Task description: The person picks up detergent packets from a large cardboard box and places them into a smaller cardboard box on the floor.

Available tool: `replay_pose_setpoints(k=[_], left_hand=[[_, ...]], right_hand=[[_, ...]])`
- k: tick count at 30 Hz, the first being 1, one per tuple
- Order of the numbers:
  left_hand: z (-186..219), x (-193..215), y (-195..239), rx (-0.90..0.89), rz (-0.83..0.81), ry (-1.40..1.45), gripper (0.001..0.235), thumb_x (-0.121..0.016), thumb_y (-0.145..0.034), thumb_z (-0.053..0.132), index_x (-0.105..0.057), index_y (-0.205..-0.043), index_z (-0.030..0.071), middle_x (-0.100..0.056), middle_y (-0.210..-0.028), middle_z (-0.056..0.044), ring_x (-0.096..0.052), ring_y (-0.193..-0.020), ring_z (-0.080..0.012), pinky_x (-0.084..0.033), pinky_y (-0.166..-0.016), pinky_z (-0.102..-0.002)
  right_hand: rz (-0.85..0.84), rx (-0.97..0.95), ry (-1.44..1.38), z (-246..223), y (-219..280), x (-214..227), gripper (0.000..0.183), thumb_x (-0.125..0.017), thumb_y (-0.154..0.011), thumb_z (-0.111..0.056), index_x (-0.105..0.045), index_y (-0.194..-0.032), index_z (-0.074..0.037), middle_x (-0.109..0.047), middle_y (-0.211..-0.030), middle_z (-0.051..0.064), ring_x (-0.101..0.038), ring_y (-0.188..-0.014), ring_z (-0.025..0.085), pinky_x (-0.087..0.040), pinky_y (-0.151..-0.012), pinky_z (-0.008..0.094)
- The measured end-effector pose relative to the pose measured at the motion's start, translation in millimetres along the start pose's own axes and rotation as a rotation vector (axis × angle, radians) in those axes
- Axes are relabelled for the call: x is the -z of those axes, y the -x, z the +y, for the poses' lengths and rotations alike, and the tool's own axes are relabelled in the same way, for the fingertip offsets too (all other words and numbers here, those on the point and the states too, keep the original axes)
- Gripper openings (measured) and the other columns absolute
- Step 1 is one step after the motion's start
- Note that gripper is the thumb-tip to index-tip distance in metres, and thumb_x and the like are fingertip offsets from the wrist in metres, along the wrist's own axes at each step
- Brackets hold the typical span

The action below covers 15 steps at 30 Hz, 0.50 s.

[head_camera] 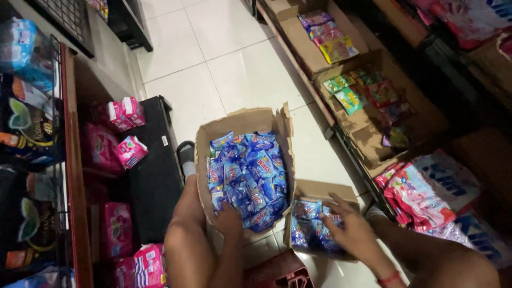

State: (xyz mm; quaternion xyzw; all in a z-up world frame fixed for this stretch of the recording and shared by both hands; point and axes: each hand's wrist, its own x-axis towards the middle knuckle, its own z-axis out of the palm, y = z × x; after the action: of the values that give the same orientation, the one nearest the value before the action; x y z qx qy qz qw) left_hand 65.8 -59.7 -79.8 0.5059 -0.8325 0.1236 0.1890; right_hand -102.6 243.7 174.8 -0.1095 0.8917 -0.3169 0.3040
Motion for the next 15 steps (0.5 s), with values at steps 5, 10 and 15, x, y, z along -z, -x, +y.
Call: replay_pose_setpoints(k=[5, 10, 15], left_hand=[[-3.0, -98.6, 40.2, 0.087, -0.731, 0.294, 0.017, -0.070, -0.088, 0.026, -0.074, -0.092, 0.010, -0.076, -0.096, -0.019, -0.074, -0.090, -0.0398, -0.059, -0.081, -0.054], [11.2, -83.8, 44.8, -0.100, -0.690, 0.319, 0.012, -0.064, -0.086, 0.015, -0.073, -0.084, 0.009, -0.075, -0.092, -0.019, -0.075, -0.087, -0.0385, -0.060, -0.075, -0.051], [21.7, -44.5, 17.6, -0.055, -0.801, 0.311, 0.008, -0.068, -0.081, 0.011, -0.073, -0.084, 0.007, -0.073, -0.096, -0.020, -0.072, -0.090, -0.0413, -0.059, -0.074, -0.053]], right_hand=[[0.119, 0.525, 0.126, 26.0, -24.6, 28.5, 0.039, -0.067, -0.090, -0.026, -0.072, -0.124, -0.008, -0.067, -0.137, 0.012, -0.067, -0.125, 0.031, -0.051, -0.103, 0.039], [0.041, 0.333, 0.020, -23.9, -15.1, 11.1, 0.042, -0.066, -0.090, -0.025, -0.068, -0.127, -0.005, -0.067, -0.132, 0.012, -0.073, -0.111, 0.030, -0.058, -0.093, 0.038], [-0.029, 0.389, 0.057, -11.3, -28.4, -20.8, 0.043, -0.065, -0.090, -0.024, -0.064, -0.127, -0.002, -0.065, -0.135, 0.012, -0.073, -0.105, 0.025, -0.061, -0.082, 0.035]])
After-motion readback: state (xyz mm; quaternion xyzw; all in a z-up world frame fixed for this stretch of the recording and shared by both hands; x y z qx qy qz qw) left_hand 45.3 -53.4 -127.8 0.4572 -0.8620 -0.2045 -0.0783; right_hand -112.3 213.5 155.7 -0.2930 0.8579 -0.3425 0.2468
